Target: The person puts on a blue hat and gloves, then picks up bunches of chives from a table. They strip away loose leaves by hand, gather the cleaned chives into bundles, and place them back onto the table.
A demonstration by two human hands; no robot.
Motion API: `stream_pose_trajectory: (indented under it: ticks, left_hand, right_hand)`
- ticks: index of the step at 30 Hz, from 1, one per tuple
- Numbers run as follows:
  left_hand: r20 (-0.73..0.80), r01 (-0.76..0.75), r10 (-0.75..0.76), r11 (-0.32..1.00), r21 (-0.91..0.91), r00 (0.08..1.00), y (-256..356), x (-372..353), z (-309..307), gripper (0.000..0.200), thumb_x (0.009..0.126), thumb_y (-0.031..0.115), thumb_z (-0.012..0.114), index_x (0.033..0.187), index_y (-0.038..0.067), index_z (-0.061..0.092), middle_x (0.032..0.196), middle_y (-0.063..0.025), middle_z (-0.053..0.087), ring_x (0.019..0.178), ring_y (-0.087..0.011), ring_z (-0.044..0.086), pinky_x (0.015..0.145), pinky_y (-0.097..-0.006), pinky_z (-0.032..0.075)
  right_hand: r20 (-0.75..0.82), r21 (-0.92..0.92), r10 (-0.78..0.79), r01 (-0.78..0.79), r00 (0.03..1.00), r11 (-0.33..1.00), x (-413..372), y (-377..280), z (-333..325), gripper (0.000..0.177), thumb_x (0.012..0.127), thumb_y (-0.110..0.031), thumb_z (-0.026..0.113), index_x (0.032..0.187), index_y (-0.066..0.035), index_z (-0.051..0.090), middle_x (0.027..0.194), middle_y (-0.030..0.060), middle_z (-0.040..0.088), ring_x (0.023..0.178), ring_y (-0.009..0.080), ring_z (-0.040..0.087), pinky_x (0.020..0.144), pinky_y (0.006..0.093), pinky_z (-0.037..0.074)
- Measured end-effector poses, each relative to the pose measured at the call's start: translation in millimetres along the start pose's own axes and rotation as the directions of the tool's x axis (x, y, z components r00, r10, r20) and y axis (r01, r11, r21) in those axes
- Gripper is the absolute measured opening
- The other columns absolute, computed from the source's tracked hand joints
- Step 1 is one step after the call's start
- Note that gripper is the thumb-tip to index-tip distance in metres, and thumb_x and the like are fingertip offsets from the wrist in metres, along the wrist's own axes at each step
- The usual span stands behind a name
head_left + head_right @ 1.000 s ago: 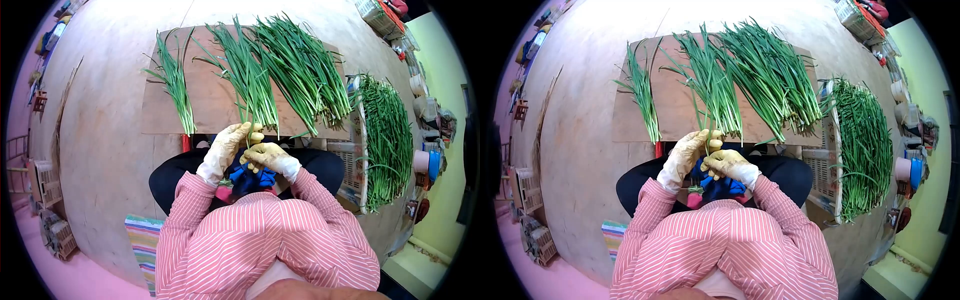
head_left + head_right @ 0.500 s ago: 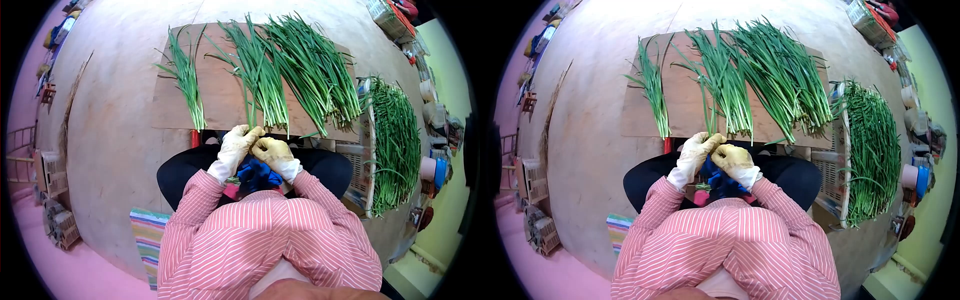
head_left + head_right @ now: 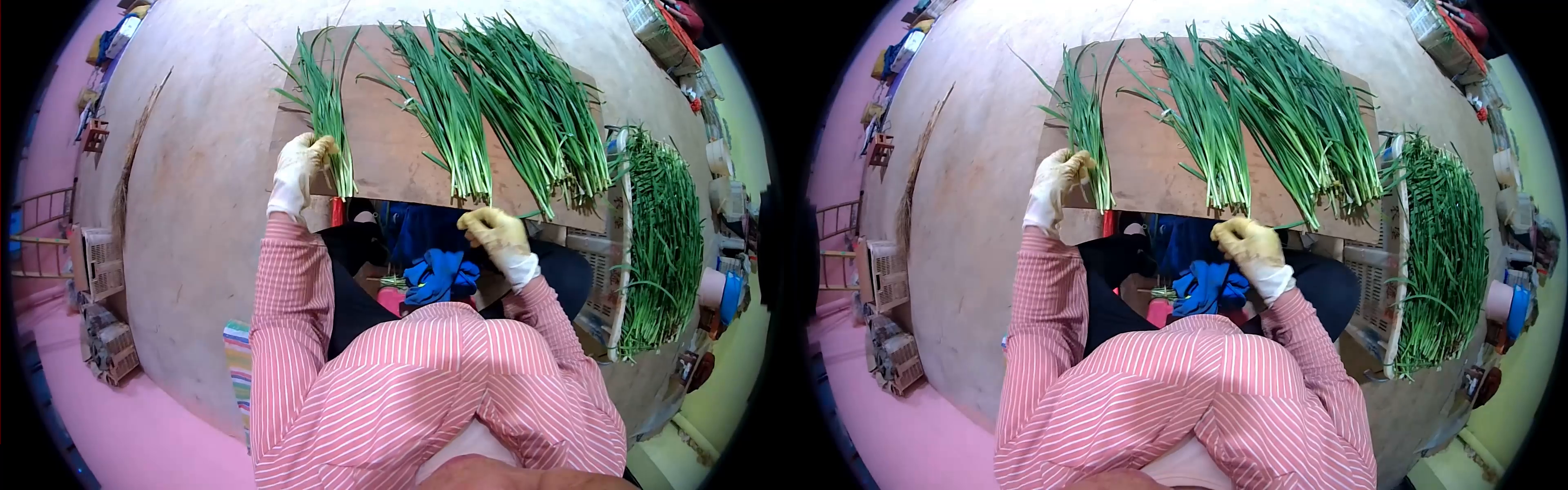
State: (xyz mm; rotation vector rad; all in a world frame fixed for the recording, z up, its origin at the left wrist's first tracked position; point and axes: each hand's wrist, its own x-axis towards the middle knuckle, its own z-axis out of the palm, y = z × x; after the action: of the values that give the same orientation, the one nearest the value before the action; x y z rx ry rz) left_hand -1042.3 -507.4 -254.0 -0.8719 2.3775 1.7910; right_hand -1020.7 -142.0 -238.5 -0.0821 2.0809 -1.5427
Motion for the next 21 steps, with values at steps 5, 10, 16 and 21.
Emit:
stream_pose_trajectory:
  ticks: [5, 10, 16, 21]
  left_hand:
    - [-0.021, 0.19, -0.195, 0.92, 0.342, 0.981, -20, 13, -1, 0.034, 0.089, 0.034, 0.063, 0.103, 0.003, 0.066, 0.081, -0.0061, 0.069, 0.073, -0.0152, 0.063, 0.071, -0.0305, 0.049]
    - [-0.076, 0.075, -0.034, 0.762, 0.643, 0.997, 7, -8, 6, 0.056, 0.084, 0.042, 0.065, 0.125, 0.005, 0.056, 0.115, -0.0171, 0.065, 0.107, -0.0299, 0.062, 0.092, -0.038, 0.046]
    - [-0.245, -0.015, 0.391, 0.555, 0.832, 0.887, -7, -11, 23, 0.068, 0.085, 0.046, 0.063, 0.134, 0.001, 0.047, 0.127, -0.0202, 0.055, 0.118, -0.0335, 0.053, 0.098, -0.0405, 0.044]
    - [-0.236, -0.33, 0.501, 0.79, 0.516, 0.833, 0, -30, 61, 0.047, 0.09, 0.02, 0.067, 0.126, -0.006, 0.052, 0.124, -0.0185, 0.059, 0.112, -0.0242, 0.058, 0.097, -0.0322, 0.043]
  right_hand:
    - [-0.195, -0.038, 0.062, -0.071, 0.979, 0.997, 21, -4, -33, 0.027, 0.092, -0.025, 0.061, 0.091, 0.001, 0.068, 0.073, 0.0037, 0.066, 0.066, 0.0086, 0.06, 0.061, 0.0224, 0.048]
    - [-0.33, -0.404, 0.001, -0.142, 0.944, 0.904, 31, 8, -54, 0.038, 0.089, -0.039, 0.06, 0.091, -0.002, 0.07, 0.077, 0.0125, 0.07, 0.072, 0.0236, 0.067, 0.069, 0.0334, 0.051]
    - [-0.204, -0.756, 0.103, -0.223, 0.974, 0.616, 25, 7, -32, 0.057, 0.081, -0.061, 0.059, 0.085, -0.005, 0.07, 0.088, 0.0194, 0.068, 0.085, 0.0371, 0.065, 0.076, 0.044, 0.05]
    - [-0.238, -0.733, -0.084, -0.123, 0.968, 0.669, 32, 28, -34, 0.04, 0.087, -0.044, 0.059, 0.083, -0.005, 0.068, 0.08, 0.02, 0.066, 0.079, 0.0396, 0.063, 0.072, 0.0462, 0.05]
